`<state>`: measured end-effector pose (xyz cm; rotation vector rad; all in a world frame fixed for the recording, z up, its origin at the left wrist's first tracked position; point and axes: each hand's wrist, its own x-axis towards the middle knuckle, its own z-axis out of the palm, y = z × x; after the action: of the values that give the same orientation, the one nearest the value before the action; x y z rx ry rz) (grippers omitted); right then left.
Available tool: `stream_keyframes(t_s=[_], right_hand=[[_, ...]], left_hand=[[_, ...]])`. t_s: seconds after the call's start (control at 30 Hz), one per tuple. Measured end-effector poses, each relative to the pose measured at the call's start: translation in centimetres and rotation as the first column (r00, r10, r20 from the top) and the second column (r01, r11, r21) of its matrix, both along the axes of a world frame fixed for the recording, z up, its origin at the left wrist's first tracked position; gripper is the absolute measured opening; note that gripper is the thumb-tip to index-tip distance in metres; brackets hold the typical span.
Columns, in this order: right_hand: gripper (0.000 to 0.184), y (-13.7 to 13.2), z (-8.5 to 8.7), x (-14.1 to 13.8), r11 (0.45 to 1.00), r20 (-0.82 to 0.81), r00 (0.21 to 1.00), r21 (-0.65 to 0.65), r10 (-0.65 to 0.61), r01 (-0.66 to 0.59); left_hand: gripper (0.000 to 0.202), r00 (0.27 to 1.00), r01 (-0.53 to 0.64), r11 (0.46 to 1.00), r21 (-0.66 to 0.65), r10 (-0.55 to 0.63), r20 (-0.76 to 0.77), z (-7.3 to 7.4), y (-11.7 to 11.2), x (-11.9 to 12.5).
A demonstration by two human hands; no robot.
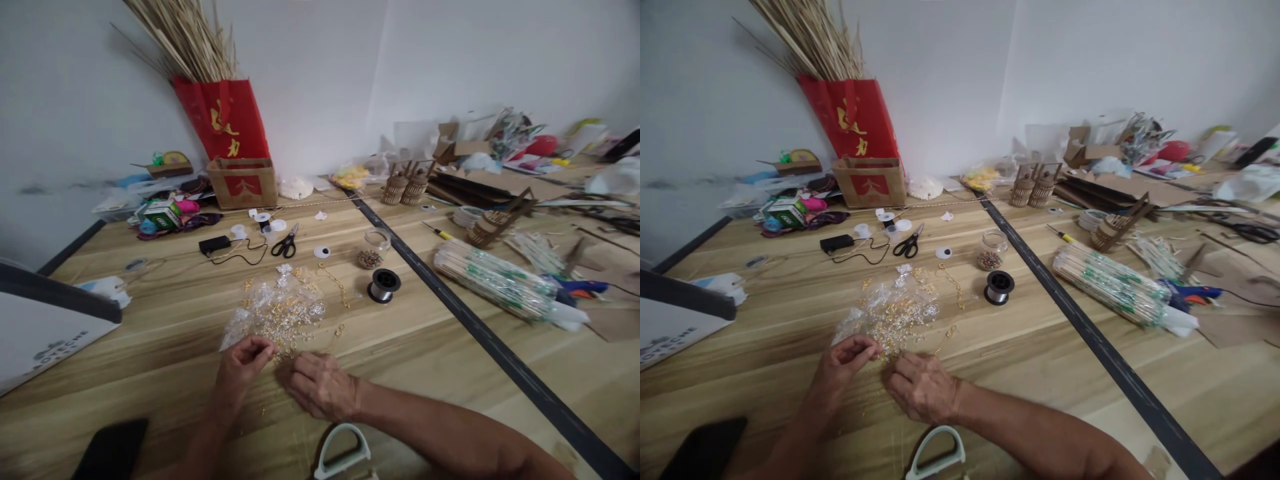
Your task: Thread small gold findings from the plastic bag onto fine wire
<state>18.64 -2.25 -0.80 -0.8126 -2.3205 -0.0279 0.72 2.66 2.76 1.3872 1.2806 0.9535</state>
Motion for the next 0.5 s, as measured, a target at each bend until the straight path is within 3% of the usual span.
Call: stream_keyframes(t_s=[0.5], right_hand=[[0.007, -0.1, 0.0, 0.2, 0.997, -0.076, 0.997, -0.074, 0.025, -0.031]], left_hand=[[0.016, 0.995, 0.024, 0.987, -0.158, -0.008, 0.101, -1.6, -1.3, 0.2]])
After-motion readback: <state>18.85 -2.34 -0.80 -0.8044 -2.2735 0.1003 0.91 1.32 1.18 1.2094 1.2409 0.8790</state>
